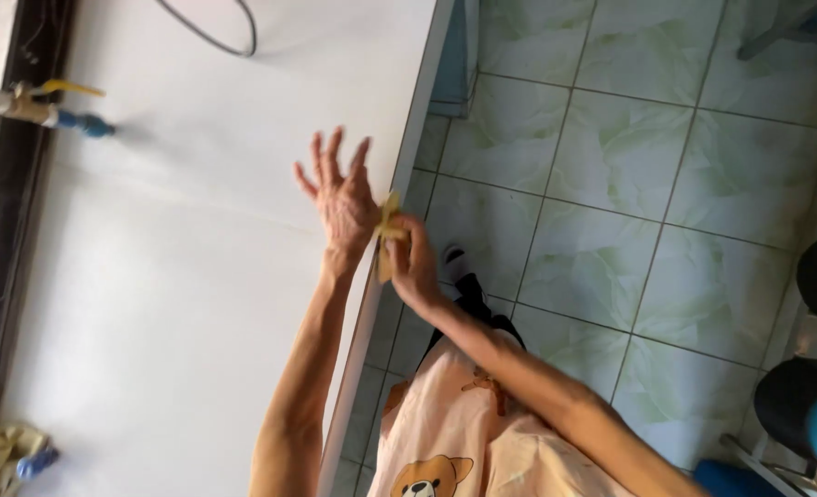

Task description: Folding a cleaning cloth and wiping down a white countertop and the surrounding area in a facility.

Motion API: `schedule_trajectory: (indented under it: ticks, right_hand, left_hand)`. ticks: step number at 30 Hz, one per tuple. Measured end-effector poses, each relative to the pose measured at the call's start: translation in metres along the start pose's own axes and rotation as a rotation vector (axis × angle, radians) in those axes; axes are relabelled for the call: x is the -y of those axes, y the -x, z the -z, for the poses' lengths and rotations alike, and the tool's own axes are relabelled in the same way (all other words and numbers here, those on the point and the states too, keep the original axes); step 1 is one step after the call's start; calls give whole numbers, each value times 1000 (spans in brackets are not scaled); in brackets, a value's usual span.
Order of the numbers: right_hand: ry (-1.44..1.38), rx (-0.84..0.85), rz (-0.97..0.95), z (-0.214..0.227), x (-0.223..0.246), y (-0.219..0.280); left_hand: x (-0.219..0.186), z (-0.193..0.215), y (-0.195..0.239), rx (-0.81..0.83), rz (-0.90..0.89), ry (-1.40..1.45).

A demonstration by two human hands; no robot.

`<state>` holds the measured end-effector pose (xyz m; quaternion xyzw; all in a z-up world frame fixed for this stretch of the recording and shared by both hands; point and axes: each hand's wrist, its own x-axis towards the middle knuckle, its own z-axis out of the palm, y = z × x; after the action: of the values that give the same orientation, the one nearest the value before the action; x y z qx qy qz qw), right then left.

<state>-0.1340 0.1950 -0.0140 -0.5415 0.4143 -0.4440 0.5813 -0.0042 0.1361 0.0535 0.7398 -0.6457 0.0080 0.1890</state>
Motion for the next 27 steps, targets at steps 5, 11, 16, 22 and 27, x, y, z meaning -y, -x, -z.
schedule_trajectory:
  ticks: [5,11,16,22,27]
  right_hand:
    - [190,-164,215,7,-20,-66]
    - [55,-153,209,8,-30,-65]
    - [7,-91,71,-30,-21,68]
    - [-286,-45,65,-45,-31,98]
    - [-56,-147,202,-13,-31,-2]
  left_hand:
    - [24,25,88,-100,198,-16]
    - [18,27,104,64,209,-9]
    - [25,22,104,63,189,15]
    - [31,14,107,13,186,10]
    - [33,17,118,-82,-9,70]
